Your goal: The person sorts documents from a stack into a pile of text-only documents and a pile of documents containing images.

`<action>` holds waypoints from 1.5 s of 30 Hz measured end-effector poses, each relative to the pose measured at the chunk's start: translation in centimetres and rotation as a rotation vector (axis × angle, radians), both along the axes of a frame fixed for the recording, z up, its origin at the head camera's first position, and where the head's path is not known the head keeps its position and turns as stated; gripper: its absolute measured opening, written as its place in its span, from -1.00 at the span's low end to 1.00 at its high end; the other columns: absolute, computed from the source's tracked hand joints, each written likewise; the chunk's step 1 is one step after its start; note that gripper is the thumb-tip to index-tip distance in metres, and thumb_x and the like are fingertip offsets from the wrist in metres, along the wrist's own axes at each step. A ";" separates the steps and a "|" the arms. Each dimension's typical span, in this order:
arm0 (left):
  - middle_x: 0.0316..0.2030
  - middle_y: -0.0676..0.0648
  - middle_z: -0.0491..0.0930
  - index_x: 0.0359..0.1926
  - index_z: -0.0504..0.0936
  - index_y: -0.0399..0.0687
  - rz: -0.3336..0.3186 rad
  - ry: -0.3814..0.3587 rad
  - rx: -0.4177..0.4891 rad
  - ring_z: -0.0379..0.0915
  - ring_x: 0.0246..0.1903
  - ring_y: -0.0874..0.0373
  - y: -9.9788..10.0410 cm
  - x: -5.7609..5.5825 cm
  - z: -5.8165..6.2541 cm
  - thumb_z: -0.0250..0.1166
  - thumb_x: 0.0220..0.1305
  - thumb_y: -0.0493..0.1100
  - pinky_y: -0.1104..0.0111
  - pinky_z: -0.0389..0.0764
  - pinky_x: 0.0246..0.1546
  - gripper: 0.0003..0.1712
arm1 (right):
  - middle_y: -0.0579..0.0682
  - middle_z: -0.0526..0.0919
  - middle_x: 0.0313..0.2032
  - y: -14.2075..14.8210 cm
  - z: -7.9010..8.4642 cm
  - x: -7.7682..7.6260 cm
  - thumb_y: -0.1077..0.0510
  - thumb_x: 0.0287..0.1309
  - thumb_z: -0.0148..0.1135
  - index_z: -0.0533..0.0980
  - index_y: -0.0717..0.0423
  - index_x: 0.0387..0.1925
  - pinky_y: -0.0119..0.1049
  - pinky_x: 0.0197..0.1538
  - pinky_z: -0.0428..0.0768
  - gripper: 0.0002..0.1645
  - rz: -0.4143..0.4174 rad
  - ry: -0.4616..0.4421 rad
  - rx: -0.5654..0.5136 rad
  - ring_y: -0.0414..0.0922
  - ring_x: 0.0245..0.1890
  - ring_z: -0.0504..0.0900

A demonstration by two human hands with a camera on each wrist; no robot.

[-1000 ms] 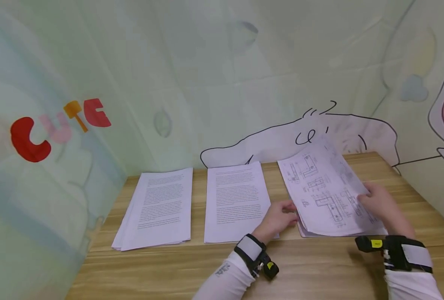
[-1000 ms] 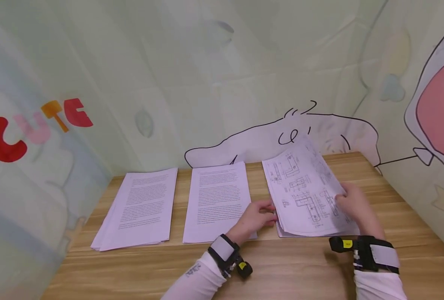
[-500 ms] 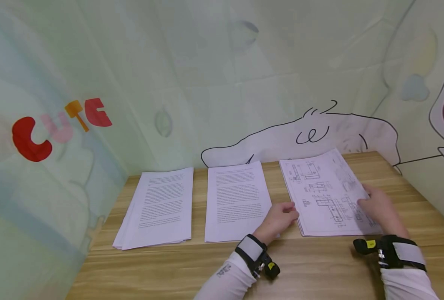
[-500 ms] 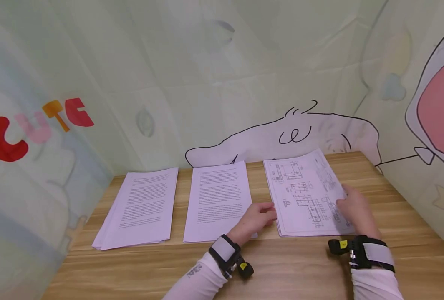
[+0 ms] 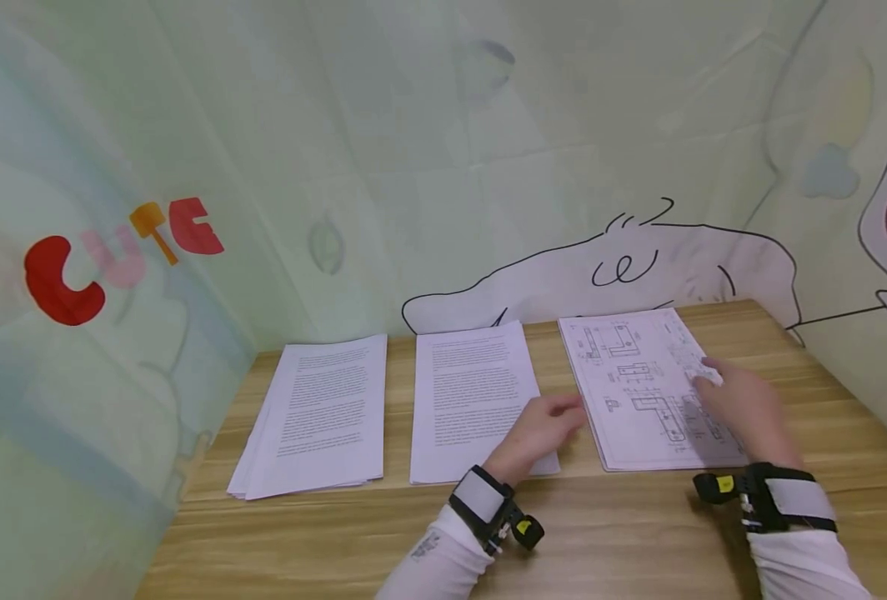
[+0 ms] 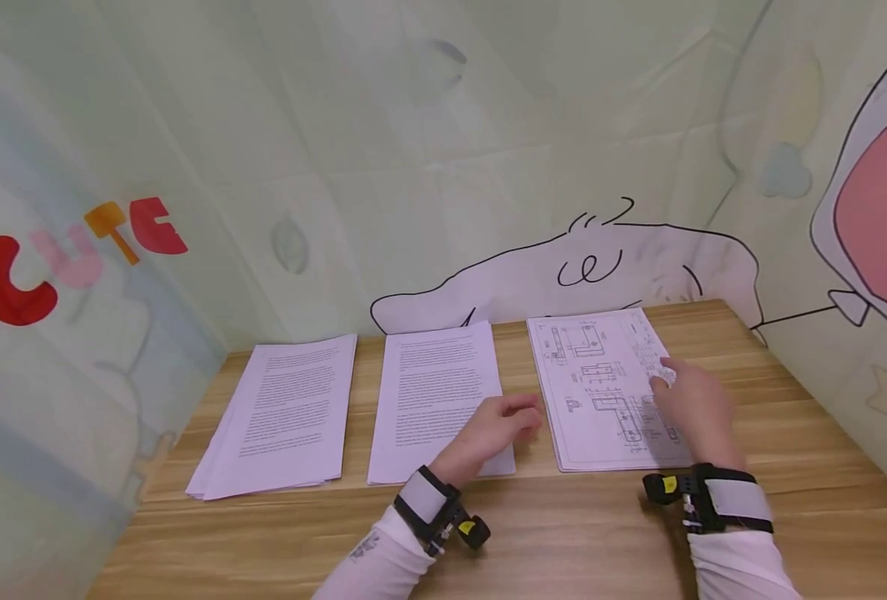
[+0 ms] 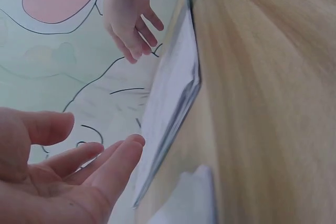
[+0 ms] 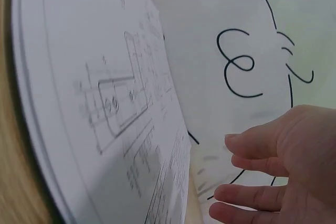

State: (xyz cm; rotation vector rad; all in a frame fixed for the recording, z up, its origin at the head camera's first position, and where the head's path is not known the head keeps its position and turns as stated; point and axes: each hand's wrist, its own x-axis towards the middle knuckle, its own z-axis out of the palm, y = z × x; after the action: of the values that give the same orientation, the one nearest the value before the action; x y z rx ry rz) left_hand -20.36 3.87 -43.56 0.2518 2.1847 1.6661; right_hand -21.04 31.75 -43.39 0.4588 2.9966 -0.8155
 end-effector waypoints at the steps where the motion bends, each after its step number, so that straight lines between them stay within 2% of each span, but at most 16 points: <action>1: -0.03 0.11 0.63 0.14 0.55 0.07 -0.001 0.015 0.009 0.56 -0.13 0.20 -0.4 0.1 0.3 0.18 0.27 0.01 0.38 0.57 -0.09 -0.57 | 0.54 0.21 0.24 -0.6 0.2 -0.2 -0.02 0.32 -0.08 0.09 0.32 0.37 0.35 0.06 0.31 -0.27 0.012 0.020 -0.003 0.48 0.15 0.24; 7: -0.01 0.02 0.64 0.15 0.54 0.07 0.021 0.060 0.069 0.59 -0.05 0.20 -2.7 0.2 1.4 0.17 0.30 -0.03 0.32 0.60 0.01 -0.59 | 0.52 0.33 0.18 -3.9 1.1 -0.5 -0.01 0.34 -0.06 0.08 0.27 0.39 0.32 0.04 0.39 -0.28 0.102 0.172 -0.042 0.45 0.14 0.34; 12: 0.01 0.02 0.63 0.17 0.53 0.06 0.043 0.141 -0.006 0.57 -0.05 0.21 -5.1 -0.3 1.8 0.12 0.35 -0.03 0.39 0.60 -0.03 -0.60 | 0.45 0.44 0.13 -6.7 1.4 -0.4 -0.03 0.34 -0.05 0.16 0.22 0.37 0.21 -0.03 0.52 -0.32 0.133 0.314 -0.090 0.36 0.08 0.45; 17: 0.05 0.01 0.61 0.20 0.49 0.04 0.065 0.179 -0.044 0.55 -0.01 0.19 -7.8 -0.8 2.8 0.08 0.37 -0.02 0.37 0.61 -0.01 -0.58 | 0.40 0.53 0.06 -9.5 1.2 -0.4 -0.03 0.32 0.01 0.25 0.22 0.31 0.09 -0.17 0.60 -0.36 0.185 0.414 -0.118 0.29 -0.02 0.54; 21: 0.09 -0.03 0.58 0.21 0.47 0.03 0.087 0.213 -0.069 0.52 0.04 0.16 -10.2 -1.2 3.5 0.06 0.39 -0.02 0.33 0.60 0.02 -0.58 | 0.36 0.57 0.02 -11.9 0.7 -0.5 0.01 0.30 0.05 0.30 0.22 0.28 0.07 -0.09 0.59 -0.40 0.228 0.449 -0.143 0.24 -0.03 0.58; 23: 0.10 -0.05 0.57 0.21 0.48 0.01 0.104 0.256 -0.101 0.51 0.06 0.14 -11.5 -1.3 3.6 0.05 0.39 -0.03 0.32 0.58 0.05 -0.58 | 0.34 0.58 0.02 -13.1 0.5 -0.6 0.01 0.29 0.07 0.31 0.21 0.27 0.06 -0.07 0.59 -0.40 0.253 0.451 -0.164 0.21 -0.02 0.58; 25: 0.09 -0.10 0.58 0.19 0.49 -0.07 0.123 0.340 -0.152 0.52 0.05 0.09 -12.7 -1.6 3.5 0.04 0.39 -0.07 0.30 0.57 0.05 -0.59 | 0.32 0.58 0.04 -14.3 0.3 -0.8 0.01 0.28 0.08 0.31 0.20 0.27 0.05 -0.05 0.59 -0.40 0.282 0.444 -0.189 0.19 0.01 0.57; 27: 0.09 -0.14 0.58 0.18 0.50 -0.12 0.141 0.391 -0.188 0.50 0.06 0.05 -13.9 -1.8 3.5 0.03 0.39 -0.09 0.26 0.55 0.07 -0.59 | 0.30 0.57 0.06 -15.4 0.2 -0.8 0.01 0.27 0.10 0.31 0.19 0.28 0.02 -0.03 0.60 -0.39 0.307 0.434 -0.214 0.17 0.04 0.57; 30: 0.10 -0.14 0.57 0.20 0.48 -0.12 0.171 0.384 -0.215 0.47 0.11 0.00 -15.6 -2.0 3.5 0.03 0.39 -0.08 0.17 0.51 0.13 -0.57 | 0.28 0.56 0.08 -17.1 0.2 -0.8 -0.01 0.27 0.11 0.30 0.16 0.29 0.00 -0.02 0.60 -0.38 0.344 0.406 -0.265 0.16 0.07 0.56; 33: 0.12 -0.12 0.56 0.22 0.46 -0.05 0.213 0.348 -0.244 0.44 0.18 -0.01 -17.3 -2.0 3.6 0.04 0.39 -0.06 0.11 0.48 0.17 -0.57 | 0.25 0.56 0.09 -18.7 0.2 -0.8 -0.01 0.26 0.13 0.31 0.13 0.29 -0.02 -0.01 0.62 -0.38 0.374 0.384 -0.312 0.14 0.07 0.57; 41: 0.15 -0.17 0.54 0.19 0.48 -0.14 0.274 0.379 -0.318 0.46 0.17 -0.03 -21.7 -1.7 3.0 0.08 0.37 -0.12 0.11 0.50 0.16 -0.58 | 0.11 0.58 0.11 -23.1 0.2 -0.8 -0.07 0.27 0.10 0.33 0.02 0.28 -0.06 0.03 0.60 -0.41 0.419 0.295 -0.423 0.05 0.07 0.58; 45: 0.15 -0.18 0.53 0.19 0.48 -0.17 0.313 0.372 -0.370 0.46 0.17 -0.05 -23.5 -1.6 2.7 0.07 0.37 -0.12 0.09 0.50 0.15 -0.57 | 0.14 0.56 0.14 -25.3 0.1 -0.8 -0.01 0.27 0.11 0.34 0.05 0.27 -0.04 0.10 0.57 -0.42 0.460 0.287 -0.491 0.08 0.12 0.56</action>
State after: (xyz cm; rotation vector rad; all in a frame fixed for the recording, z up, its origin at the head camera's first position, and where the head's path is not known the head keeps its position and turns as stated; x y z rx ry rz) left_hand -21.94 -19.63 -40.88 0.1282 2.8878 1.4049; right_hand -21.85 6.46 -43.30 -0.3703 2.7789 -1.5852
